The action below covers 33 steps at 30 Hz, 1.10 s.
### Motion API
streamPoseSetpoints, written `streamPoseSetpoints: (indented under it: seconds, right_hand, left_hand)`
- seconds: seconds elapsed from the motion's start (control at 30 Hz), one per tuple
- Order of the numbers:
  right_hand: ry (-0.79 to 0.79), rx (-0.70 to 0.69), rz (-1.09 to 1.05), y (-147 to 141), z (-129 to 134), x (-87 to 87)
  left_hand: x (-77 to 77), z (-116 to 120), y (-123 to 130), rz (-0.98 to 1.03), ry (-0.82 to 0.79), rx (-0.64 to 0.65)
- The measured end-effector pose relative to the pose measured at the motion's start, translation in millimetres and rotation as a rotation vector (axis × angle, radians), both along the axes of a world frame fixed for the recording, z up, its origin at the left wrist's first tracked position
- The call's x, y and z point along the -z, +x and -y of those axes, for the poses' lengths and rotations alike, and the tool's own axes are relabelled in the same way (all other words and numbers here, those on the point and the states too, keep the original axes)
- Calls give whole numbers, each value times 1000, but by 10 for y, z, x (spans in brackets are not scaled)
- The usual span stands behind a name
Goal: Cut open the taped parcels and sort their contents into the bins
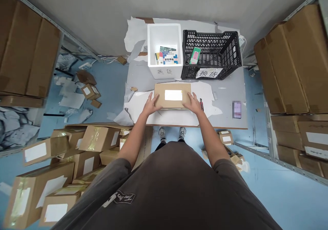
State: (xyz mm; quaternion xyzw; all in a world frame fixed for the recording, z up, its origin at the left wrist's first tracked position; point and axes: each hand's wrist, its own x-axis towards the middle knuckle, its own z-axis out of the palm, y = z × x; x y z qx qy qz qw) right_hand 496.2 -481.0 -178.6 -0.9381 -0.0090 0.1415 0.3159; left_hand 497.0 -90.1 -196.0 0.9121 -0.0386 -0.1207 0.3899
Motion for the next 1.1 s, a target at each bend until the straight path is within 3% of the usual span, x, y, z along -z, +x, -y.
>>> streamPoseSetpoints:
  seconds: [0.1, 0.17, 0.3, 0.43, 0.57, 0.73, 0.83, 0.97, 1.1]
  right_hand:
    - [19, -17, -10, -323, 84, 98]
    - [80, -6, -18, -464, 29, 198]
    - [127, 95, 38, -519, -211, 278]
    - [88, 115, 146, -386, -268, 40]
    - [9, 94, 143, -64, -214, -274]
    - [-144, 29, -105, 413, -366, -356]
    - [-181, 40, -193, 474, -441, -327]
    - [-210, 8, -159, 381, -385, -327]
    - [-255, -99, 3, 461, -323, -337]
  left_hand:
    - [80, -32, -379, 36, -11, 44]
    - [161, 57, -531, 26, -58, 2]
    - [222, 292, -564, 40, -87, -173]
    - [14, 288, -439, 123, -23, -239]
    - [-260, 183, -180, 149, 6, -270]
    - [-361, 304, 309, -29, 202, -25]
    - [-394, 365, 459, -93, 284, 53]
    - [-545, 357, 296, -95, 369, 30]
    - [-726, 579, -201, -27, 522, -75]
